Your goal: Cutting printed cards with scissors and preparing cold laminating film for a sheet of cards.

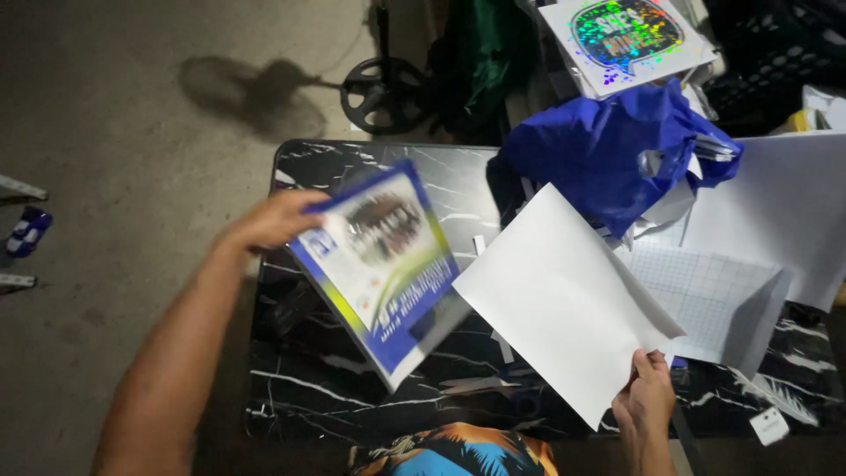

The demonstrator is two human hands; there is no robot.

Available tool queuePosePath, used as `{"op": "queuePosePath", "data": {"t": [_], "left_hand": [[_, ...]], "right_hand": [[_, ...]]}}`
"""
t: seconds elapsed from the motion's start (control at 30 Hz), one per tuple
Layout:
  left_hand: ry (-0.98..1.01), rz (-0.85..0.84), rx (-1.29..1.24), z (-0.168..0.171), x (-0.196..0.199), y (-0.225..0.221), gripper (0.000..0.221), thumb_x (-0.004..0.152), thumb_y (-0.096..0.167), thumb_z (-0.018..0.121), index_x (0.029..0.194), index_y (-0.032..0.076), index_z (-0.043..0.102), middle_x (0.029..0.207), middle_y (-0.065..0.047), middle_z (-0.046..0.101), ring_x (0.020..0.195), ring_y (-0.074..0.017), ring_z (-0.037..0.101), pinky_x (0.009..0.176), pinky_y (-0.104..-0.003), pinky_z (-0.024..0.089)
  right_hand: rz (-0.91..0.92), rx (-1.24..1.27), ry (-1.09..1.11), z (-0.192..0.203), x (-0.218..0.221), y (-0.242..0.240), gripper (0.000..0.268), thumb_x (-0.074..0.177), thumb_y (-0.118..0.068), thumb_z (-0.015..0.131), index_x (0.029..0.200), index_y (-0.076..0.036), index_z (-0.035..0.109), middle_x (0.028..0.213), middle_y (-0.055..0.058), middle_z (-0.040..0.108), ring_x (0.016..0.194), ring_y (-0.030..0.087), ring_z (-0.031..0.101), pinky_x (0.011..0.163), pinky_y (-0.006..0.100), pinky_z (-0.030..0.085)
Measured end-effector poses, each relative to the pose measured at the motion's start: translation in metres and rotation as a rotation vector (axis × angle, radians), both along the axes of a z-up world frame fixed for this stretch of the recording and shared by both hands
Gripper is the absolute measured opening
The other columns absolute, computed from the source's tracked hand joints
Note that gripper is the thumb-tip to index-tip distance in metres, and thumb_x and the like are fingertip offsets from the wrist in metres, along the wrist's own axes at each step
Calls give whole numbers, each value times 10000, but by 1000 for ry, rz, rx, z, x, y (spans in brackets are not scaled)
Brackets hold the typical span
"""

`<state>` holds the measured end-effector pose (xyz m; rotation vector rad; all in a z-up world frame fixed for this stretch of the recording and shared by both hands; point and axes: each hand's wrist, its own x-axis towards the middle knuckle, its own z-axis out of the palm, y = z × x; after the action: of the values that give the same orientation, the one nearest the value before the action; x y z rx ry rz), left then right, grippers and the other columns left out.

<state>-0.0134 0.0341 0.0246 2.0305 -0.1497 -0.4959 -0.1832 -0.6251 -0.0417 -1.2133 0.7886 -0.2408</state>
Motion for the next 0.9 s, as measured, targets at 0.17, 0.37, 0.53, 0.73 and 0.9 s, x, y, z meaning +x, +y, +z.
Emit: {"op": "queuePosePath", "data": {"t": [0.17, 0.37, 0.53, 0.73, 0.9], "left_hand": [[127, 485, -165, -2, -32, 64, 405, 963, 91, 649, 1365, 51, 624, 1082, -75, 756, 913, -157, 696, 851, -319, 553], [-137, 857, -637, -152, -45, 90, 339, 986, 26, 623, 1324, 40, 614, 1133, -41, 718, 961, -139, 676, 898, -297, 555], [-261, 1143, -532, -206, -42, 62, 281, 994, 9, 627, 1274, 23, 629, 1149, -50, 701, 1005, -154, 660, 920, -292, 517], [-157, 1184, -166, -161, -42, 35, 328, 998, 202, 678, 1263, 14, 626, 1161, -103, 707, 1042, -207, 649, 924, -340, 498], [-622, 1041, 1040, -183, -37, 46, 761, 811, 533, 796, 1188, -110, 642, 1165, -296, 672, 1045, -468, 615, 839, -616, 531]], "right_hand": [[10, 15, 20, 41, 11, 37, 150, 1061, -75, 502, 1201, -105, 546, 1141, 3, 632, 1049, 96, 617, 1015, 290, 509], [51, 6, 18, 24, 12, 30, 158, 1061, -81, 500, 1213, -90, 539, 1133, 13, 635, 1043, 102, 616, 1023, 287, 503], [54, 22, -16, -2, 5, 16, 156, 1061, -85, 515, 1215, -87, 537, 1123, 9, 630, 1030, 106, 610, 1010, 280, 489], [109, 46, -42, -41, -8, 12, 193, 1080, -100, 536, 1266, -52, 539, 1130, 64, 623, 1016, 161, 616, 964, 323, 507], [174, 110, 131, 15, -1, 79, 319, 1045, -142, 456, 1355, -80, 495, 1185, 108, 645, 1067, 225, 639, 953, 421, 538]]}}
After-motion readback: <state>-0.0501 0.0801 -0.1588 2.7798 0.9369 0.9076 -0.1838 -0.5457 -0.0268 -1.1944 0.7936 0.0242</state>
